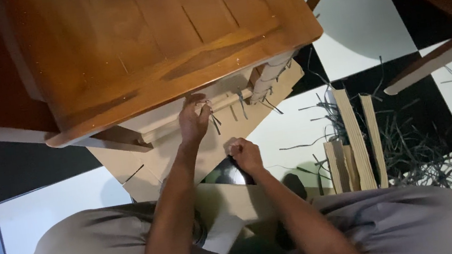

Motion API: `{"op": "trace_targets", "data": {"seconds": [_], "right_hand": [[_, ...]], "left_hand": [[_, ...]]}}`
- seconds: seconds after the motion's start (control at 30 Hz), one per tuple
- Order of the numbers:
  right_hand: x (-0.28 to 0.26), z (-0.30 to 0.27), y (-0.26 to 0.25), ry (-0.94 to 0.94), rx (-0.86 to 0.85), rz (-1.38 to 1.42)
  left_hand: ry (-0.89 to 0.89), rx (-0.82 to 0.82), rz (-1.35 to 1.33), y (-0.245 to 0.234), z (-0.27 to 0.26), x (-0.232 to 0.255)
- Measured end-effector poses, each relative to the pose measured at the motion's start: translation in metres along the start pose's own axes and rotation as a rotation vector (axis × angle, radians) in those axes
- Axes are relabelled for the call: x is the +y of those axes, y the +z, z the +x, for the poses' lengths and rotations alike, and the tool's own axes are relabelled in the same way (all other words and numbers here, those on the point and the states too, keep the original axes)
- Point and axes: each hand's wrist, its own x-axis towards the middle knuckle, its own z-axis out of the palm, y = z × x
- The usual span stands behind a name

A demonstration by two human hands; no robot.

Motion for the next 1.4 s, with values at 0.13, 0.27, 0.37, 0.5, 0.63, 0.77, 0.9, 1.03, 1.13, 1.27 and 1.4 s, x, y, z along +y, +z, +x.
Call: {"op": "trace_targets", "data": {"seconds": [0.13,0.27,0.37,0.5,0.63,0.77,0.9,1.03,1.13,1.27,1.4], "right_hand": [[0.032,0.002,-0.010,0.049,-0.010,0.036],[0.068,0.003,-0.021,0.092,0.027,-0.026],[0.086,-0.001,-0.031,0.123,0.045,-0.122],[0.111,-0.009,-0.049,0.180,0.108,-0.185],[0.121,-0.023,-0.073,0.236,0.177,-0.166],[0.105,-0.038,-0.095,0.359,0.244,-0.112],[0.105,-0.040,-0.107,0.404,0.221,-0.074],[0.115,-0.031,-0.111,0.409,0.180,-0.107],[0.131,-0.018,-0.112,0.392,0.176,-0.157],[0.208,0.026,-0.088,0.116,0.002,-0.809],[0.242,0.057,-0.068,0.463,0.148,-0.157]], "left_hand": [[0.140,0.137,0.000,0.018,-0.011,-0.014],[0.199,0.184,0.125,0.035,-0.032,-0.004],[0.271,0.191,0.353,0.054,-0.054,-0.001],[0.469,0.250,0.765,0.104,-0.078,-0.031],[0.657,-0.141,0.599,0.139,-0.105,-0.061],[0.509,-0.901,0.616,0.141,-0.119,-0.020],[0.440,-1.060,0.585,0.135,-0.130,-0.012],[0.339,-1.214,0.578,0.125,-0.126,0.000],[0.290,-1.260,0.615,0.125,-0.123,-0.001],[0.179,-1.302,0.635,0.114,-0.119,0.009],[0.214,-1.236,0.634,0.109,-0.117,0.004]]}}
